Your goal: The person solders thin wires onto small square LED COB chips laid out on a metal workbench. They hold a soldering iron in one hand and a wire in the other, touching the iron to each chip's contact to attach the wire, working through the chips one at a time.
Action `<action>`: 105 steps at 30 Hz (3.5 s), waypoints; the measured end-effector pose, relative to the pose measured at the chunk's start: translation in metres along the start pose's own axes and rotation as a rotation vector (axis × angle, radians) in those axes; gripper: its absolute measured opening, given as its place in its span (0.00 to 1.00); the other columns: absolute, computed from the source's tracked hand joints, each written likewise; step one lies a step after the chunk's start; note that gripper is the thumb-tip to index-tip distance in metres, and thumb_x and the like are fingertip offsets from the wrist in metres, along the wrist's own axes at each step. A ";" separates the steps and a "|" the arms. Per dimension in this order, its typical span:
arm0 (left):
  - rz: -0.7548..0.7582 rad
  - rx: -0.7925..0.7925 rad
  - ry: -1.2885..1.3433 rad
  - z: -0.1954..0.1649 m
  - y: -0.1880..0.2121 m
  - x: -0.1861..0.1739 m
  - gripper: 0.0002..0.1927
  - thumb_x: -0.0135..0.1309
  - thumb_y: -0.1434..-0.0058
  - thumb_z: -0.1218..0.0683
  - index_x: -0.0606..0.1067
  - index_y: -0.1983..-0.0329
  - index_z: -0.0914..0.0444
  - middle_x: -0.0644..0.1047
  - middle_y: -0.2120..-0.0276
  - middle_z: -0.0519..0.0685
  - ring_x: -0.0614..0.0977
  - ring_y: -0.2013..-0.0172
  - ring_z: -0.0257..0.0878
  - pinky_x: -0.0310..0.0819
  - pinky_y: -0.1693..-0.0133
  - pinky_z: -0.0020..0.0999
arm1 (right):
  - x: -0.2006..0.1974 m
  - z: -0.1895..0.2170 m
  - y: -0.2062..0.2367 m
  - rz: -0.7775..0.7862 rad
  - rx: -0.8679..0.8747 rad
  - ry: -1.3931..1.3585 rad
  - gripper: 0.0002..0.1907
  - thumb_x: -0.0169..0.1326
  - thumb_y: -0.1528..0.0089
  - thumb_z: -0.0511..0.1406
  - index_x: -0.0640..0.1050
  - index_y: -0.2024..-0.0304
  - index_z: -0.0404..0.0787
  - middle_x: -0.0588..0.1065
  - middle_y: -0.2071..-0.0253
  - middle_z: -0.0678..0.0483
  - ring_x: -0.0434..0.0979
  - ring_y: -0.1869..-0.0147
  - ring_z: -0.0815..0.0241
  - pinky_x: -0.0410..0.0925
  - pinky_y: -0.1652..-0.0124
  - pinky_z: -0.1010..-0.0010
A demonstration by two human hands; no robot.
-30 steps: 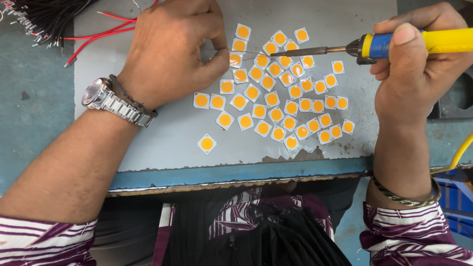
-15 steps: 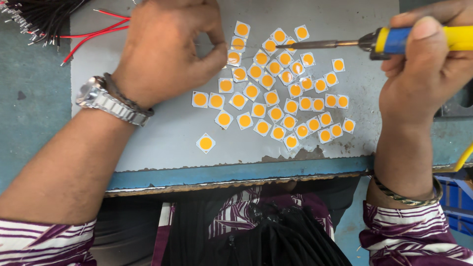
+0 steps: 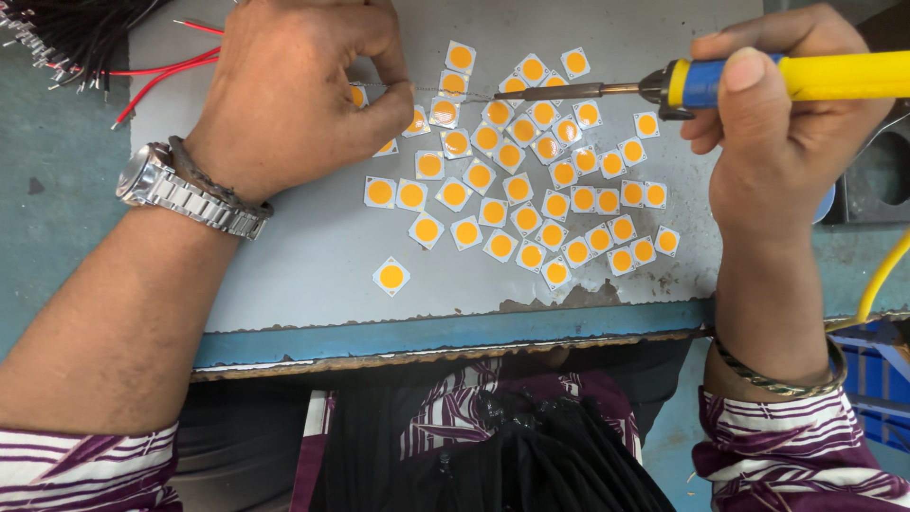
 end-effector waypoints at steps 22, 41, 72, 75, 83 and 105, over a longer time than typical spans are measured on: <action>0.041 -0.065 0.110 0.001 -0.001 -0.001 0.05 0.65 0.45 0.60 0.79 0.70 0.64 0.78 0.70 0.47 0.76 0.74 0.40 0.68 0.70 0.35 | -0.015 -0.014 0.010 -0.183 0.047 -0.119 0.18 0.51 0.19 0.38 0.69 0.56 0.28 0.71 0.66 0.46 0.66 0.76 0.63 0.58 0.72 0.76; 0.022 0.000 0.095 -0.004 -0.002 0.004 0.04 0.63 0.47 0.62 0.78 0.72 0.64 0.79 0.63 0.46 0.79 0.70 0.40 0.70 0.68 0.35 | -0.004 0.000 0.002 -0.041 -0.026 0.005 0.19 0.52 0.22 0.42 0.71 0.56 0.30 0.77 0.62 0.45 0.65 0.79 0.69 0.60 0.77 0.82; 0.039 0.008 0.105 -0.007 -0.001 0.011 0.05 0.63 0.45 0.61 0.78 0.72 0.66 0.79 0.61 0.47 0.80 0.69 0.40 0.71 0.67 0.36 | -0.011 -0.010 0.010 -0.131 0.060 -0.108 0.17 0.54 0.22 0.39 0.71 0.55 0.29 0.76 0.63 0.43 0.64 0.78 0.67 0.58 0.72 0.78; 0.039 0.009 0.101 -0.006 -0.001 0.011 0.05 0.64 0.46 0.61 0.78 0.72 0.66 0.79 0.61 0.47 0.80 0.69 0.40 0.71 0.67 0.36 | -0.010 -0.008 0.008 -0.124 0.053 -0.098 0.17 0.55 0.22 0.39 0.71 0.55 0.29 0.76 0.63 0.44 0.64 0.78 0.67 0.58 0.72 0.78; 0.027 0.033 0.076 -0.007 0.000 0.011 0.04 0.64 0.46 0.61 0.78 0.72 0.65 0.79 0.63 0.46 0.80 0.69 0.40 0.71 0.66 0.36 | -0.009 -0.006 0.008 -0.089 0.035 -0.091 0.18 0.55 0.21 0.40 0.71 0.54 0.29 0.76 0.64 0.45 0.65 0.77 0.68 0.58 0.72 0.79; 0.037 0.030 0.089 0.000 0.003 0.009 0.03 0.62 0.44 0.61 0.78 0.70 0.64 0.80 0.68 0.47 0.81 0.67 0.40 0.73 0.65 0.34 | -0.003 -0.001 0.010 -0.061 0.004 -0.048 0.20 0.54 0.22 0.43 0.71 0.54 0.28 0.75 0.64 0.46 0.65 0.77 0.68 0.59 0.74 0.80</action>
Point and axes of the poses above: each hand's wrist, its own y-axis away from the middle knuckle, its own x-axis out of the palm, z = x × y, the point moved 5 cm from there along -y, towards the middle knuckle
